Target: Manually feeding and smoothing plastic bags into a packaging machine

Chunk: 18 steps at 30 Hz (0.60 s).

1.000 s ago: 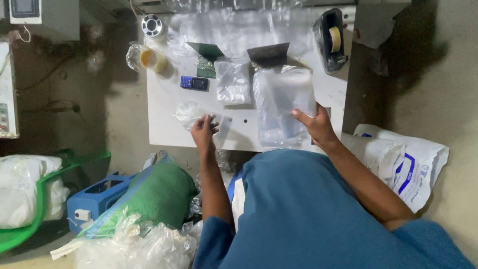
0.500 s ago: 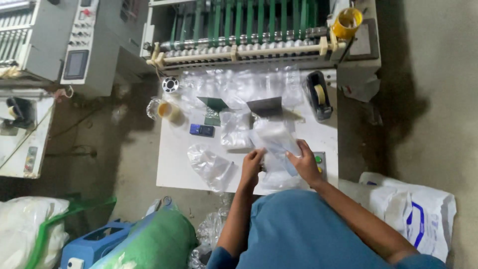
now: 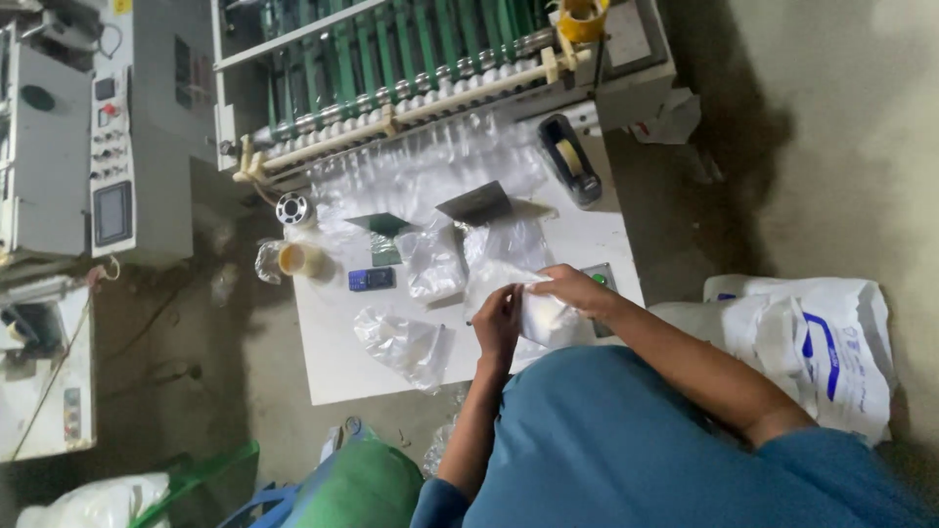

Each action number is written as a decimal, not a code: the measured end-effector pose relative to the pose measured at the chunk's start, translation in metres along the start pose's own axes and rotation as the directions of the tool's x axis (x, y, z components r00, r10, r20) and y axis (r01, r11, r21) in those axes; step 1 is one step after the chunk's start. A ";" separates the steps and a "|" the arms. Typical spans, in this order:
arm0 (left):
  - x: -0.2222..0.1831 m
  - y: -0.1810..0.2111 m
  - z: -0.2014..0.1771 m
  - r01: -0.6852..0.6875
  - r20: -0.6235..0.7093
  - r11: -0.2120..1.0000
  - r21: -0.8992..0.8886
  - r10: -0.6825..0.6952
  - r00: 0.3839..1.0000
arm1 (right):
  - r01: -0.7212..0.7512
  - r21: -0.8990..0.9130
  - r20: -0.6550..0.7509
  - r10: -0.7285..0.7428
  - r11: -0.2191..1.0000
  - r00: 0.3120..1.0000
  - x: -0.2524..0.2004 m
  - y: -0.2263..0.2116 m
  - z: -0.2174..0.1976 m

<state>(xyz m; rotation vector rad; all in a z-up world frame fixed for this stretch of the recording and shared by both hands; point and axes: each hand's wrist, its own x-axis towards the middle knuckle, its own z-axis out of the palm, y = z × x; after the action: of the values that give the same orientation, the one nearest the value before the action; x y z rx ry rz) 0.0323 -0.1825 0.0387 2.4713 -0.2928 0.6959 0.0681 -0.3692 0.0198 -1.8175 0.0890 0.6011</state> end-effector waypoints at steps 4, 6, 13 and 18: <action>0.013 0.025 -0.016 0.424 0.096 0.783 -0.456 -0.430 0.898 | -0.361 0.824 0.285 0.230 0.438 0.930 -0.039 -0.053 0.007; 0.021 0.045 -0.017 0.429 0.107 0.747 -0.508 -0.439 0.892 | -0.367 0.853 0.325 0.173 0.371 0.930 -0.019 0.000 0.028; 0.065 0.134 -0.075 -0.223 0.162 0.870 -0.440 0.321 0.933 | -0.298 0.775 0.255 0.156 0.557 0.954 0.011 0.117 -0.010; 0.147 0.251 -0.190 -0.686 -0.773 0.633 -0.358 0.211 0.598 | -0.187 0.433 0.445 -0.029 0.882 0.895 -0.005 0.112 -0.014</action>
<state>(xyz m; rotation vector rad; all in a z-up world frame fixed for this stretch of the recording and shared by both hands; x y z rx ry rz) -0.0095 -0.2913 0.3666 1.3276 -0.7882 1.4052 0.0291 -0.4209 -0.0723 -1.1794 0.0001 0.9522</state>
